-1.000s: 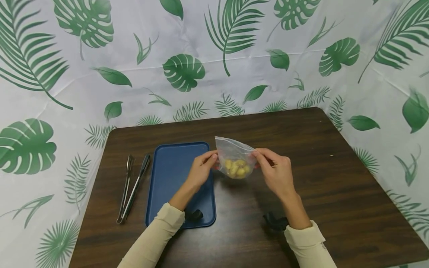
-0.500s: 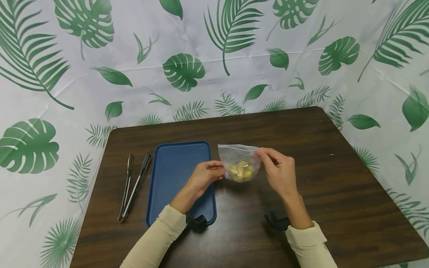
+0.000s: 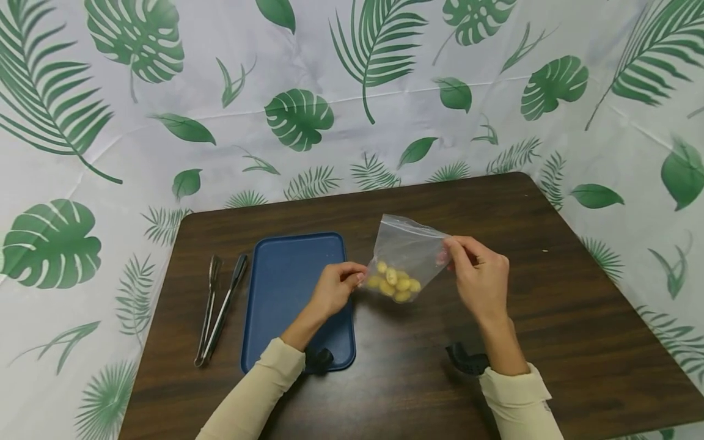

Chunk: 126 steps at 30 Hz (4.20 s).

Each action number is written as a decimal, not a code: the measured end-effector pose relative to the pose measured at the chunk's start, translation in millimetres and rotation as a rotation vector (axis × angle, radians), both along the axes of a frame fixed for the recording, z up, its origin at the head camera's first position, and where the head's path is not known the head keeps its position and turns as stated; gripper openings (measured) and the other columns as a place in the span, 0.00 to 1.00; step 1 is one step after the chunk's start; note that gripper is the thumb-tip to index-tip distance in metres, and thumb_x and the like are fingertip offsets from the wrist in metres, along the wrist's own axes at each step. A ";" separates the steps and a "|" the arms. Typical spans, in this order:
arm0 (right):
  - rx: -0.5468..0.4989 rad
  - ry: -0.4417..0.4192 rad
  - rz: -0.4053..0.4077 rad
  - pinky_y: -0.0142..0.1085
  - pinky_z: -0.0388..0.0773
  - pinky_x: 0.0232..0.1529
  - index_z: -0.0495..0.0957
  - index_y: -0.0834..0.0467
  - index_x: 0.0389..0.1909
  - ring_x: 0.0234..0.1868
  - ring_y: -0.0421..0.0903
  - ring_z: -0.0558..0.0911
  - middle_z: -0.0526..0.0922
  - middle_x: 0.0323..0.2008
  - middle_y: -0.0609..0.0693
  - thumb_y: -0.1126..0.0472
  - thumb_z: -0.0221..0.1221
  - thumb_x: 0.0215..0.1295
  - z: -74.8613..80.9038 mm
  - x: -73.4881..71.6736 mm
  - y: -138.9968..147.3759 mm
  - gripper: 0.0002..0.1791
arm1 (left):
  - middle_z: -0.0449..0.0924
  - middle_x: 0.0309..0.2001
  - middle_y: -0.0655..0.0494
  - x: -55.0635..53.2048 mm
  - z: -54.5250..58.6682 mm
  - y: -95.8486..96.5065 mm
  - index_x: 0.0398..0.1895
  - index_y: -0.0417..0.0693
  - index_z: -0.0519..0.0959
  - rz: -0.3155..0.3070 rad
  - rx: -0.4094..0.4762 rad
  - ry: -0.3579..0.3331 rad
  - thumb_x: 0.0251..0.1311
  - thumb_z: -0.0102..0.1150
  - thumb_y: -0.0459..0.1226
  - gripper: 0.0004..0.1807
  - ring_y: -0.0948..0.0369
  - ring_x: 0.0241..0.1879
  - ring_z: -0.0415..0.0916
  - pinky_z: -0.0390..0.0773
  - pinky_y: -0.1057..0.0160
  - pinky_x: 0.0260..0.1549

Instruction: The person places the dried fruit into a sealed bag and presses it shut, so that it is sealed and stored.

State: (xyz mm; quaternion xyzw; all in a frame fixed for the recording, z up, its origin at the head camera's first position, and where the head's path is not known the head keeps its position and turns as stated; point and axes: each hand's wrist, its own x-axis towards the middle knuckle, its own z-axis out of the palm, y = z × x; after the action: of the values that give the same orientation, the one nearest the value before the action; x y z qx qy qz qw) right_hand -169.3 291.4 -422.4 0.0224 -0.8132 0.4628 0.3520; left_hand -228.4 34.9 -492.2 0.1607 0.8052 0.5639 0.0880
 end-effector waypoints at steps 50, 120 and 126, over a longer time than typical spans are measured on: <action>0.111 -0.202 0.329 0.21 0.79 0.35 0.90 0.56 0.37 0.29 0.39 0.87 0.90 0.27 0.49 0.67 0.65 0.68 -38.6 15.1 -1.5 0.06 | 0.90 0.34 0.52 14.8 41.1 -12.5 0.38 0.42 0.90 -0.105 0.055 0.531 0.68 0.65 0.33 0.06 0.63 0.27 0.77 0.76 0.66 0.29; 0.265 -0.214 0.495 0.35 0.85 0.38 0.89 0.52 0.41 0.37 0.38 0.88 0.91 0.38 0.43 0.64 0.68 0.66 -15.5 15.1 -17.6 0.06 | 0.89 0.30 0.58 28.1 71.1 -11.5 0.34 0.48 0.88 -0.193 -0.318 0.951 0.59 0.73 0.36 0.03 0.66 0.25 0.82 0.77 0.69 0.24; 0.299 -0.196 0.436 0.33 0.85 0.40 0.90 0.54 0.42 0.38 0.40 0.90 0.92 0.38 0.45 0.66 0.68 0.64 -18.5 18.9 -4.5 0.07 | 0.90 0.30 0.58 25.5 71.1 -24.5 0.34 0.48 0.89 -0.160 -0.333 0.952 0.60 0.73 0.37 0.03 0.65 0.26 0.83 0.79 0.67 0.24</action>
State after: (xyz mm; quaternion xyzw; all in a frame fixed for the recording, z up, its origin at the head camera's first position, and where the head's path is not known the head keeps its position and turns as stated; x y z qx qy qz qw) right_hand -150.4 286.9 -440.9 0.2036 -0.8786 0.4025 0.1568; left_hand -202.9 10.4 -421.1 0.4449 0.8202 0.2837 -0.2213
